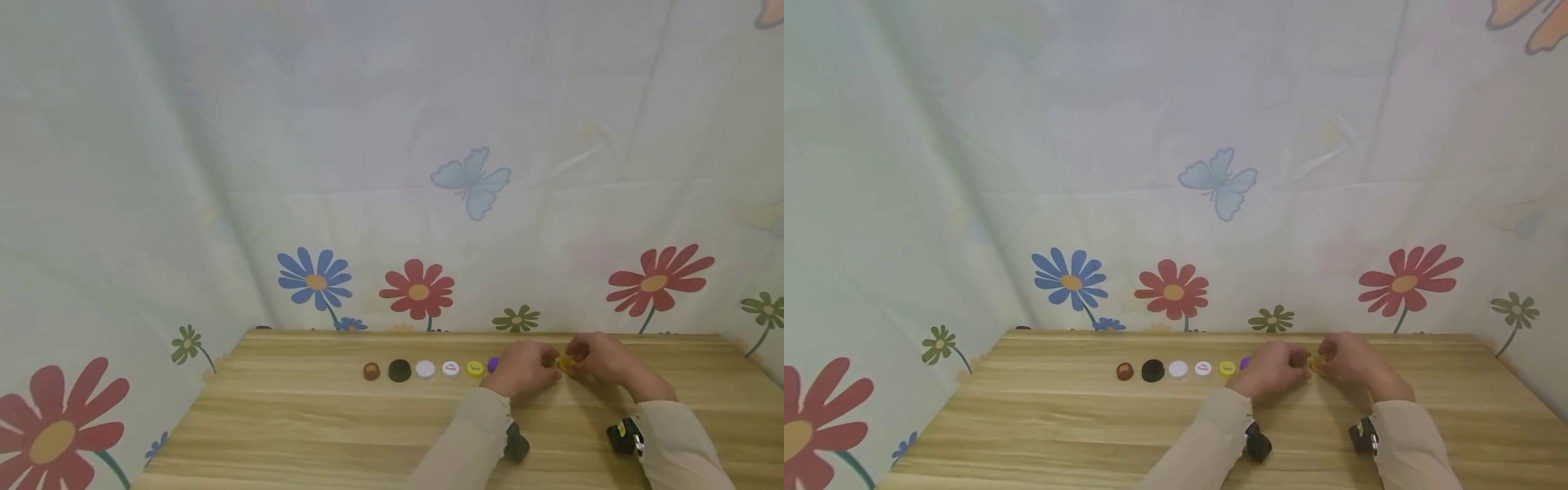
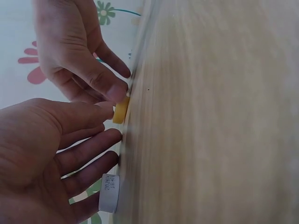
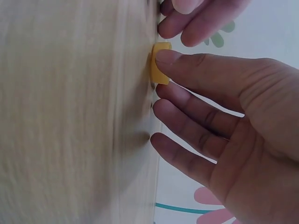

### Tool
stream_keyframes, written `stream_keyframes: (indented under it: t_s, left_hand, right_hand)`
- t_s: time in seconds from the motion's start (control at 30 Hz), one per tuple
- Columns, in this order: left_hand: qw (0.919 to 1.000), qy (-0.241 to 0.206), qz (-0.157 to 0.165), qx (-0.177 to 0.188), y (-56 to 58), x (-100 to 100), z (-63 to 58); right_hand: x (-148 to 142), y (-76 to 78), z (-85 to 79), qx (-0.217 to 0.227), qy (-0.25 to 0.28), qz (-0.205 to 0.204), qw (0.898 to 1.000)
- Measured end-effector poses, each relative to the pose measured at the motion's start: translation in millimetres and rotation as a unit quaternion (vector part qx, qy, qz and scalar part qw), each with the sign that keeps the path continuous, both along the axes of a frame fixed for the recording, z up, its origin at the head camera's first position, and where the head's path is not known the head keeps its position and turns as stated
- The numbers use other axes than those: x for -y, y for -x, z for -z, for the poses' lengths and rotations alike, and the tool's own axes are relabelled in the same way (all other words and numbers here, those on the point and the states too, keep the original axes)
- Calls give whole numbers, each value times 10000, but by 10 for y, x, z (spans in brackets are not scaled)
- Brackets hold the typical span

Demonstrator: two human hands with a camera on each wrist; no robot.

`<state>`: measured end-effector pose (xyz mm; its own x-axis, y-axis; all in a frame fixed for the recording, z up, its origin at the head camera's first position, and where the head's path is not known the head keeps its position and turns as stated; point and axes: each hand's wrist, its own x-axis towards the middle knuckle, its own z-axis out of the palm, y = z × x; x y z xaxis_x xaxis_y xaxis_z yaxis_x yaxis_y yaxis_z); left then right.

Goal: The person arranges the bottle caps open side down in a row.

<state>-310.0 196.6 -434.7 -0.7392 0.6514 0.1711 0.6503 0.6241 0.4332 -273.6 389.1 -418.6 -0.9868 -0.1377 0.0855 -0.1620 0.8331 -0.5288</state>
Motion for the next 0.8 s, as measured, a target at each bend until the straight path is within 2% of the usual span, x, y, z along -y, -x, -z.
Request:
stream_keyframes:
  t_s: [0.27,0.43,0.7,0.8]
  left_hand:
    - [9998,127,83,-125,-12,-26,-4]
    - [9998,111,44,-184,-22,-36,-13]
    - [9988,-469,-131,97,-19,-13,-11]
    - [9980,-609,-156,59,-11,12,-22]
  right_hand:
    - [-19,6,23,-253,-38,-118,9996]
    - [-28,3,20,-237,-6,-118,9997]
    - [16,-11,-47,-197,49,-62,9998]
    - [43,-27,-92,-283,98,-50,9995]
